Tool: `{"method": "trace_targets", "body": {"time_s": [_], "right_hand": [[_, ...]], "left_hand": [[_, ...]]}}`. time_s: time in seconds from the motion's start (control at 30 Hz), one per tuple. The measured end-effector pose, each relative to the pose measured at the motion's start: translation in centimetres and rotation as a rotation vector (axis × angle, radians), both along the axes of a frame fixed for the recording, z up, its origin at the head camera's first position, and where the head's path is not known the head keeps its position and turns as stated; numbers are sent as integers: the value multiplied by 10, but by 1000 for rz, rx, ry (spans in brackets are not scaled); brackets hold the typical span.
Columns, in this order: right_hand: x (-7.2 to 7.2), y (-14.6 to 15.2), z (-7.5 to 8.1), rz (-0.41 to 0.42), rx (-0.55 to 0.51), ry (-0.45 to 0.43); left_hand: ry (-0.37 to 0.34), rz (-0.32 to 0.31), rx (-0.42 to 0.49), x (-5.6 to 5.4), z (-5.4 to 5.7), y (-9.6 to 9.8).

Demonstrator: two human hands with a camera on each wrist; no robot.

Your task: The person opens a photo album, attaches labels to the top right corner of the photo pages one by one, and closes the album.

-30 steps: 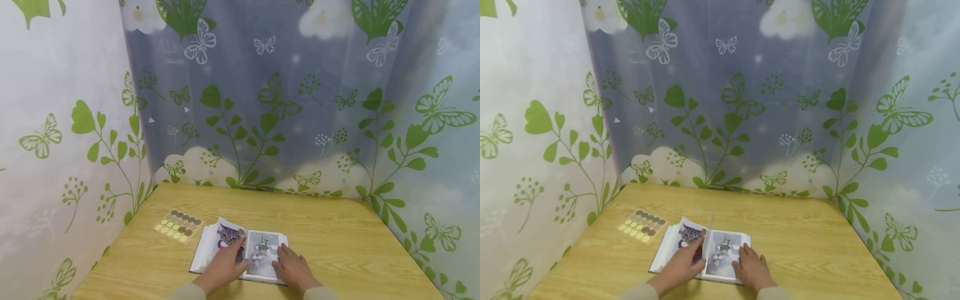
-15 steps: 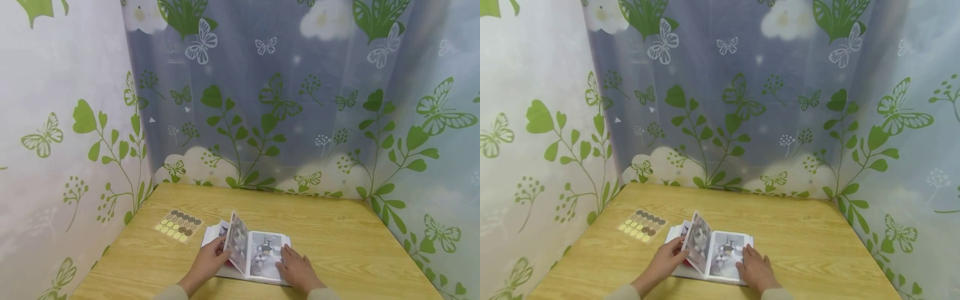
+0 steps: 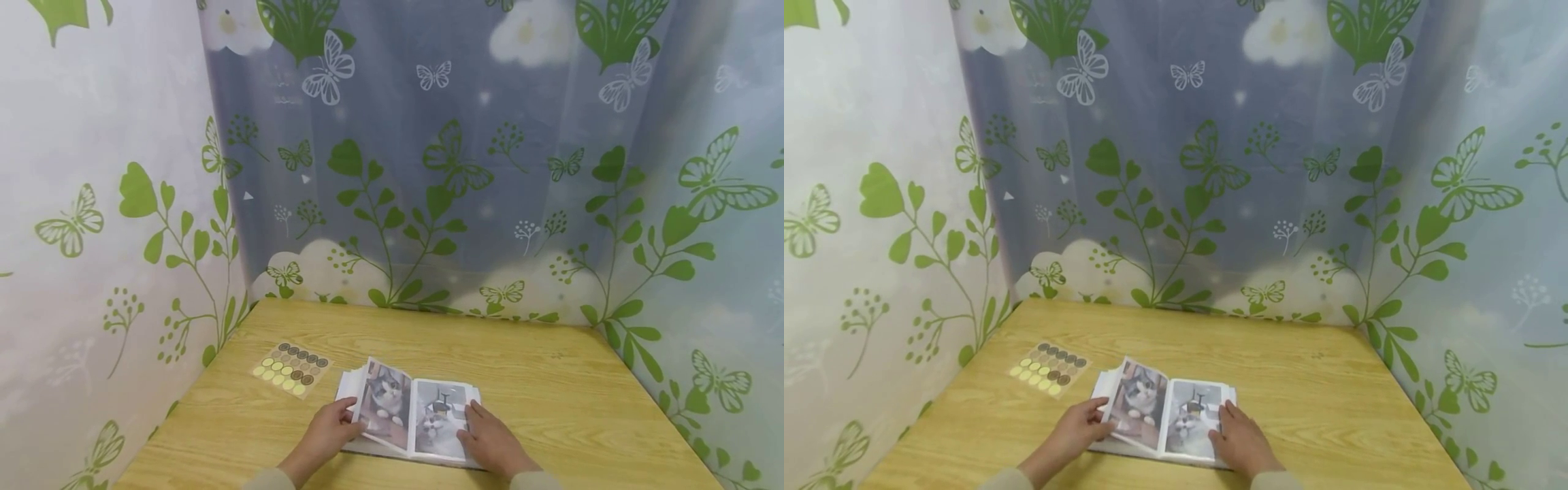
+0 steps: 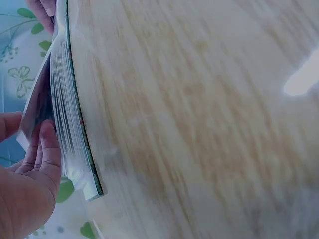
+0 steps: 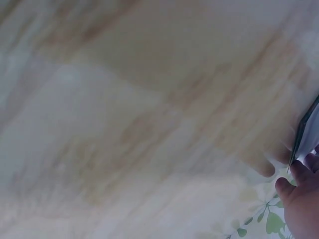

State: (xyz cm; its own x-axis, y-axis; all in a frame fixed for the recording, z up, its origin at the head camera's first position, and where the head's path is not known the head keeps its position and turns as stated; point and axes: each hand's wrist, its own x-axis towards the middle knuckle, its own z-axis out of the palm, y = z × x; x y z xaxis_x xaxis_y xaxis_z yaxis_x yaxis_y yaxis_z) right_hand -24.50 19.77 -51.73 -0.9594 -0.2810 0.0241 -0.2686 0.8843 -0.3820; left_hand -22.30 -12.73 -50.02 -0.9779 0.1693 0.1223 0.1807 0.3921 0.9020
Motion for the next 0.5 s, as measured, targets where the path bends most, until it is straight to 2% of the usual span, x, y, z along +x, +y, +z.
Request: {"method": "trace_targets", "body": {"time_s": [0.23, 0.5], "right_hand": [[-1, 7, 0, 2, -34, -9], [-3, 11, 1, -18, -59, -17]], "left_hand": [[-24, 23, -37, 1, -2, 0], [-48, 21, -63, 1, -6, 2]]}}
